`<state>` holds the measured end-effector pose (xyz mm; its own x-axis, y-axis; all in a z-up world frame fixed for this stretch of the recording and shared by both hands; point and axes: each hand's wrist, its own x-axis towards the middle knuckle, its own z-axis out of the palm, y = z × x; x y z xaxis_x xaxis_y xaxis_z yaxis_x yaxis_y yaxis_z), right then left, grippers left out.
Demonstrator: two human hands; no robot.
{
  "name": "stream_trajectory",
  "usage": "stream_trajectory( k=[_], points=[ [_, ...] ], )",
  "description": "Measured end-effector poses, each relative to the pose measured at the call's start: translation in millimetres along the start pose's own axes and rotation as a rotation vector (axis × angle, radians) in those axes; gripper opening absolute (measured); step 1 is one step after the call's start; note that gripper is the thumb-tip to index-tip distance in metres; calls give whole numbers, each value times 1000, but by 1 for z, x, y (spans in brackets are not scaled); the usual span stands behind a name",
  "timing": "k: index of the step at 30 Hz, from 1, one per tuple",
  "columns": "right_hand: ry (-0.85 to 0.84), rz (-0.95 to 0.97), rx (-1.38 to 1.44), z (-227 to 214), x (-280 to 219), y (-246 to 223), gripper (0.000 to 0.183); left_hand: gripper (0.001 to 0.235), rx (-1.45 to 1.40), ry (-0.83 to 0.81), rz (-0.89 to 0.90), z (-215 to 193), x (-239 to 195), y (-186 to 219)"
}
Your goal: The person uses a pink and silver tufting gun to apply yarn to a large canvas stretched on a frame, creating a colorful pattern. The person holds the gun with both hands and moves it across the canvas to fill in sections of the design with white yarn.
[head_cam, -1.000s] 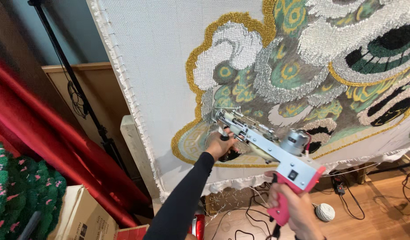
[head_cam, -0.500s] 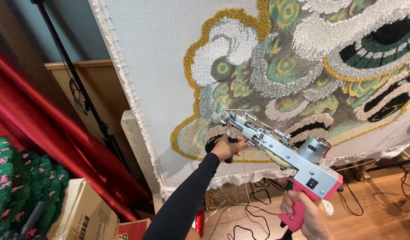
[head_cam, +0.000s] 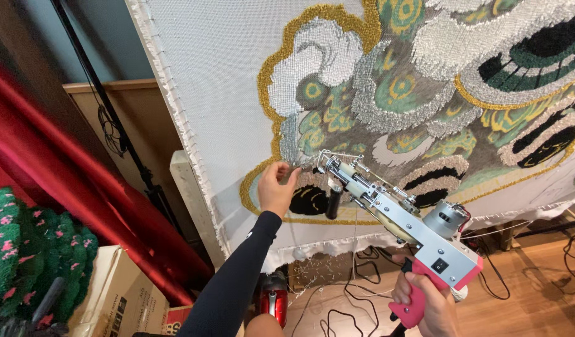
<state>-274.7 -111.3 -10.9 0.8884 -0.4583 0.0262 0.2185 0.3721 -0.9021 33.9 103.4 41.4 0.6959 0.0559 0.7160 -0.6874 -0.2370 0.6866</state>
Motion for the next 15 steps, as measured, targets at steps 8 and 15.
stream_trajectory(
  k=[8,15],
  points=[
    [17,36,1,8,-2,0,44,21,181,-88,-130,3,8,7],
    [21,47,-15,18,-10,-8,42,25,12,83,-134,0,-25,-13]
  ],
)
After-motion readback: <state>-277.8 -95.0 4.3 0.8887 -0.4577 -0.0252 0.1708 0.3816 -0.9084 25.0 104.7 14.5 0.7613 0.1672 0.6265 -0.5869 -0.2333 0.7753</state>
